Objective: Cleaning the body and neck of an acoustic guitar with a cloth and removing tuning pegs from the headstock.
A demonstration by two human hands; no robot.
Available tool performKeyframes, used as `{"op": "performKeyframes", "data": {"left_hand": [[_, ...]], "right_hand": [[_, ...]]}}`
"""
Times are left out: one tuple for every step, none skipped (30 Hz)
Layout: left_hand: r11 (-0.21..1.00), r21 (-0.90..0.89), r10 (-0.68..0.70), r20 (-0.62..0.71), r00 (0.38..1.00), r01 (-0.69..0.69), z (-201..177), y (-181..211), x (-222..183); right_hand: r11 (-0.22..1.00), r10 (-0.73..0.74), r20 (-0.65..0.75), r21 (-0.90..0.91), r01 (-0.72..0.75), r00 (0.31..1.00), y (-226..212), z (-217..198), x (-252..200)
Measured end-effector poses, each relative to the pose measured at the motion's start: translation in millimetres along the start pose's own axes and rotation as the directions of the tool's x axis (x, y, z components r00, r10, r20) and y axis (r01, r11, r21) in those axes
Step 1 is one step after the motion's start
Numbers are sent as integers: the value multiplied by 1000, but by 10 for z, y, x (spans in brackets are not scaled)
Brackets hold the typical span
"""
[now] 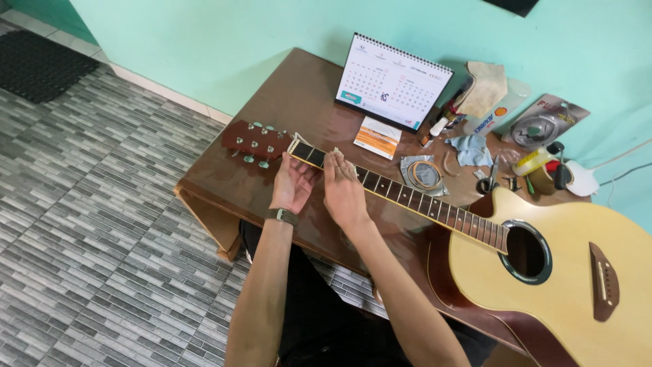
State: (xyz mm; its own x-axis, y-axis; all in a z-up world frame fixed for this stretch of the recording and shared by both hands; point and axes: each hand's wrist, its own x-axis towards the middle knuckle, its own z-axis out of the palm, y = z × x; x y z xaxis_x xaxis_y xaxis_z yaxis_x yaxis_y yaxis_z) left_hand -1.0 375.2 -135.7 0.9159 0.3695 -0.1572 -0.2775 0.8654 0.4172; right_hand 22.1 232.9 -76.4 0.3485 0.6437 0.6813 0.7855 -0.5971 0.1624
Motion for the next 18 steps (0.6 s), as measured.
{"op": "performKeyframes", "data": {"left_hand": [[1000,-5,4,-4,1000,-4,-2,14,-7],[1000,3,-11,14,1000,11,-13,31,-10],[1000,5,-27,30,999,27,-35,17,-22],[1000,-5,-25,25,999,25,14,29,-54],[1000,-19,-21,38,999,22,61,50,-92],[999,-33,-17,52,999,18,111,72,-130],[999,-39,-13,43,999,15,61,41,-107],[998,-52,-16,50,999,19,20,7,-86],[998,-59,-16,63,998,20,6,11,-27],[998,-61,-8,61,998,12,-28,20,-11],[996,-80,-23,69,997,29,-64,7,0],[994,-100,-38,78,996,46,-98,-10,13],[994,-101,-35,75,997,42,-118,-22,6],[991,-120,-54,60,997,61,-135,-36,0],[987,-138,-71,48,996,77,-143,-35,9],[988,-138,-66,47,997,72,50,55,-120],[987,-147,-63,30,998,67,241,143,-256],[986,-156,-61,13,998,62,431,231,-394]], "right_hand": [[1000,-6,3,2,6,1000,51,-27,-25],[1000,24,18,-18,-24,1000,99,-46,-50],[998,53,37,-42,-51,998,156,-68,-98],[998,44,45,-41,-42,998,215,-167,-173],[992,91,60,-98,-85,994,271,-267,-239],[980,138,72,-155,-126,988,330,-370,-301],[982,131,80,-150,-118,988,266,-412,-335],[976,122,99,-195,-101,988,209,-461,-368],[967,114,108,-239,-85,988,159,-495,-357],[969,108,106,-234,-80,989,78,-483,-272],[990,97,123,-115,-83,988,6,-478,-200],[996,85,139,6,-86,987,-64,-473,-131],[997,81,140,9,-83,987,-123,-462,-2],[992,3,146,123,-21,989,-180,-452,128],[971,-75,141,236,40,987,-235,-437,276],[970,-80,139,240,45,987,-234,-316,391],[959,-91,293,283,5,952,-238,-201,501],[947,-109,439,318,-41,892,-246,-85,611]]}}
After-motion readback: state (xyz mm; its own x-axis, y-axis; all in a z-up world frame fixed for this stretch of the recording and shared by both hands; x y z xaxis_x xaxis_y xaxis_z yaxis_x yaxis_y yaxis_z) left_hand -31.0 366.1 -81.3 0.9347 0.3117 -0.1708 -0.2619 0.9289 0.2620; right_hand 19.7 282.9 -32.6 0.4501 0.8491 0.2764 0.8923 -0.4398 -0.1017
